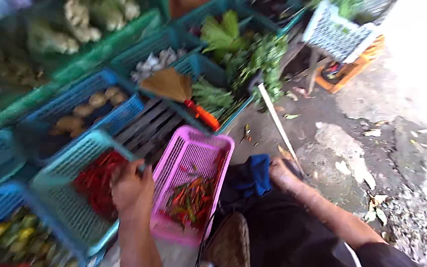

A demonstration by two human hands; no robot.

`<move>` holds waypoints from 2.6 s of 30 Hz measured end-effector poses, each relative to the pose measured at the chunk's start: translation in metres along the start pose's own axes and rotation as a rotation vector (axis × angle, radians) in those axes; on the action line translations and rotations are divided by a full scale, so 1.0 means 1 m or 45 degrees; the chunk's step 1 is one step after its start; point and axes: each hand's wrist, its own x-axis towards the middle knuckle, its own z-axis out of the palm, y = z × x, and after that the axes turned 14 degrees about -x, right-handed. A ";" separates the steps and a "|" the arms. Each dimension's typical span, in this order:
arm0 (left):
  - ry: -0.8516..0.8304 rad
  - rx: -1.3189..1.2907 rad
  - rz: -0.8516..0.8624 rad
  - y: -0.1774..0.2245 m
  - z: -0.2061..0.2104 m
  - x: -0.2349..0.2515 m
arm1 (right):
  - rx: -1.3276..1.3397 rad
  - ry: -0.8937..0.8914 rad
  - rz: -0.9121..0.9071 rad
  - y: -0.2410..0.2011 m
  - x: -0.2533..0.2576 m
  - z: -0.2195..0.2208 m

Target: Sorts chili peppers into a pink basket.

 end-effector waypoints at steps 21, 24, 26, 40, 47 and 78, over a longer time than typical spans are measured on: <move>-0.732 0.377 0.385 0.039 0.140 -0.018 | -0.005 -0.046 0.044 -0.004 0.006 -0.005; -0.698 0.321 0.447 0.034 0.144 -0.020 | 0.001 -0.031 0.075 -0.002 0.005 -0.006; -0.660 0.280 0.485 0.030 0.148 -0.021 | 0.013 -0.021 0.087 -0.001 0.005 -0.007; -0.534 -0.467 0.121 0.060 0.094 -0.012 | 0.161 0.078 0.168 -0.006 0.001 -0.001; -0.805 -0.719 0.433 0.081 0.101 -0.038 | 0.180 -0.096 0.087 -0.004 0.012 0.022; -1.066 -0.258 -0.155 0.044 0.144 0.001 | 0.395 0.043 0.037 0.004 0.001 -0.003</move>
